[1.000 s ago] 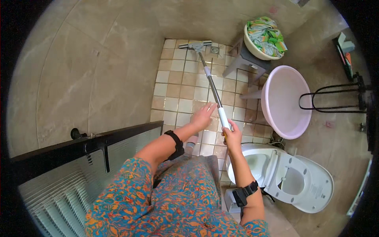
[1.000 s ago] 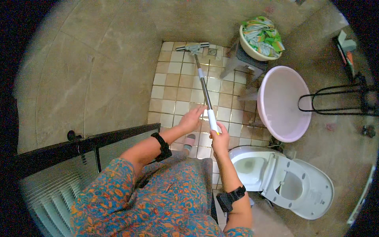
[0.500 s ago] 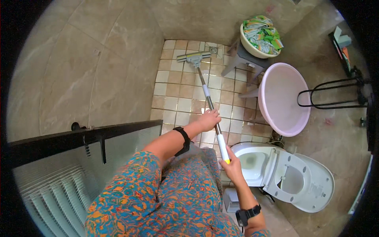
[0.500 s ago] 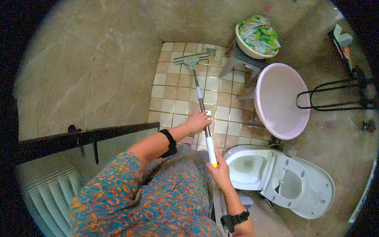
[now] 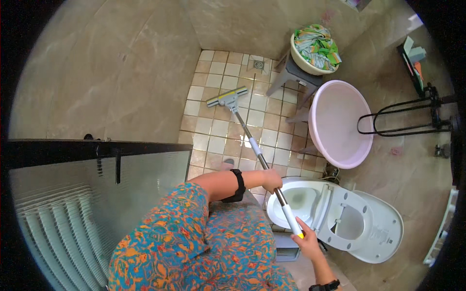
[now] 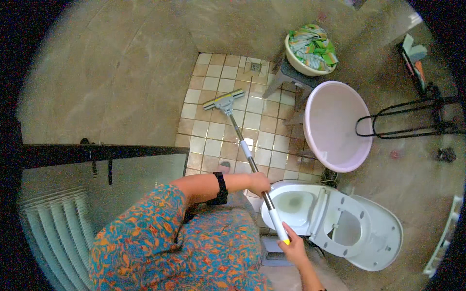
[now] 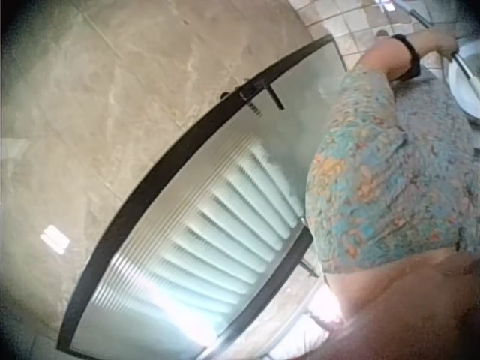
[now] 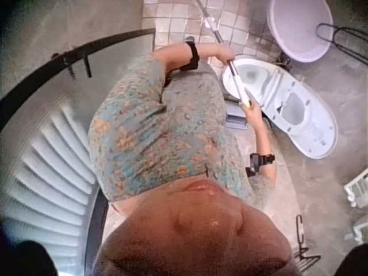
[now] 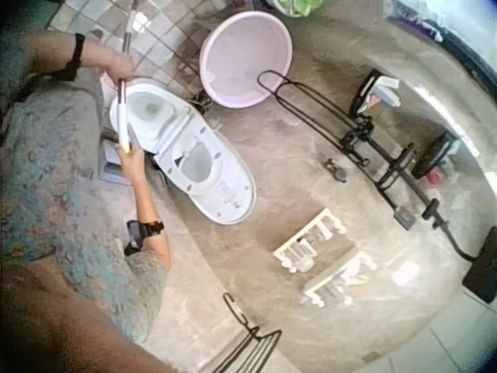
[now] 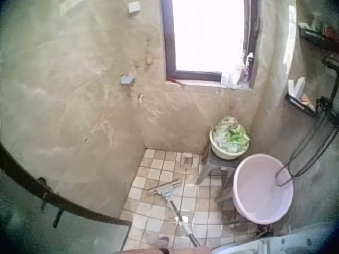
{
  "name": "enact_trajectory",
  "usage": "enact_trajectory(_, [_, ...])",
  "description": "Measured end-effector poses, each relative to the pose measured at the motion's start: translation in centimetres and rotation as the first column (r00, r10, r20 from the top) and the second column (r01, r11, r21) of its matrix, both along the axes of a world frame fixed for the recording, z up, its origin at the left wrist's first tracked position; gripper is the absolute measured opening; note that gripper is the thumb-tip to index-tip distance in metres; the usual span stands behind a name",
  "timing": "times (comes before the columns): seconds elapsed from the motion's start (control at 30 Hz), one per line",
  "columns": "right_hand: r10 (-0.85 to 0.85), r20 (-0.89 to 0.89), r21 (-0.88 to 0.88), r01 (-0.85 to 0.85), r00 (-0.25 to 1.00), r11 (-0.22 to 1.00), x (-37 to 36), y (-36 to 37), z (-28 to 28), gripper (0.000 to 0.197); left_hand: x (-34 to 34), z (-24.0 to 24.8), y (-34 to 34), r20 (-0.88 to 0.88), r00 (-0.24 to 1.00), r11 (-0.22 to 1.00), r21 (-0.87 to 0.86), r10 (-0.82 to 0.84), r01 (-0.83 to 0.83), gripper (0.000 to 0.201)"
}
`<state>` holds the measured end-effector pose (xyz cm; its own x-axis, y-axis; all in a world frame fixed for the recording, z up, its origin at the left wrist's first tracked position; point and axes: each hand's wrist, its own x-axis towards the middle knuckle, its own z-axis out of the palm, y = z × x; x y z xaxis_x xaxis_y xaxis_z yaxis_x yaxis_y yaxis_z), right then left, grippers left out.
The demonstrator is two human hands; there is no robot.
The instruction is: Mopping the tiled floor of a bathroom using a squeeze mop and bucket.
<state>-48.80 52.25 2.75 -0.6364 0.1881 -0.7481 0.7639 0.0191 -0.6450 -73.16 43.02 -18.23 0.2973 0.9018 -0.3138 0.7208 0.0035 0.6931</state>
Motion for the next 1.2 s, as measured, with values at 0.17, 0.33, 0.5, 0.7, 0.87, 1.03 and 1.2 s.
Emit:
enact_trajectory(0.17, [-0.149, 0.052, 0.022, 0.148, 0.987, 0.989, -3.7, 0.0, -3.3, 0.064, -3.2, -2.6, 0.3, -0.180, 0.980, 0.995, -0.039, 0.082, -0.090, 0.017])
enact_trajectory(0.33, [-0.245, 0.020, 0.023, 0.245, 0.969, 0.969, -11.0, 0.8, -6.5, 0.059, -10.4, -3.7, 1.2, -0.349, 0.932, 0.990, -0.064, 0.097, -0.127, 0.010])
enact_trajectory(0.5, [-0.156, -0.029, 0.071, 0.158, 0.987, 0.985, -20.0, 3.2, -8.5, 0.054, -18.5, -6.2, 2.3, -0.415, 0.878, 0.963, -0.016, 0.239, -0.269, 0.008])
enact_trajectory(0.7, [-0.020, -0.075, 0.170, 0.033, 0.997, 0.985, -30.0, 8.9, -10.1, 0.055, -27.9, -7.6, 5.8, -0.414, 0.783, 0.885, 0.183, 0.465, -0.429, 0.011])
enact_trajectory(0.87, [0.311, -0.009, 0.447, -0.274, 0.950, 0.852, -35.5, 13.9, -4.2, 0.056, -34.7, -8.3, 9.1, -0.331, 0.819, 0.863, -0.026, 0.468, -0.504, 0.018])
enact_trajectory(1.03, [0.516, 0.163, 0.712, -0.463, 0.841, 0.528, -39.3, 16.9, -0.5, 0.057, -38.1, -7.8, 11.7, -0.348, 0.791, 0.840, -0.019, 0.503, -0.543, 0.026])
enact_trajectory(1.2, [0.598, 0.238, 0.691, -0.566, 0.766, 0.450, -42.7, 24.2, 4.2, 0.056, -38.3, -3.7, 15.9, -0.252, 0.728, 0.762, 0.073, 0.638, -0.643, 0.026])
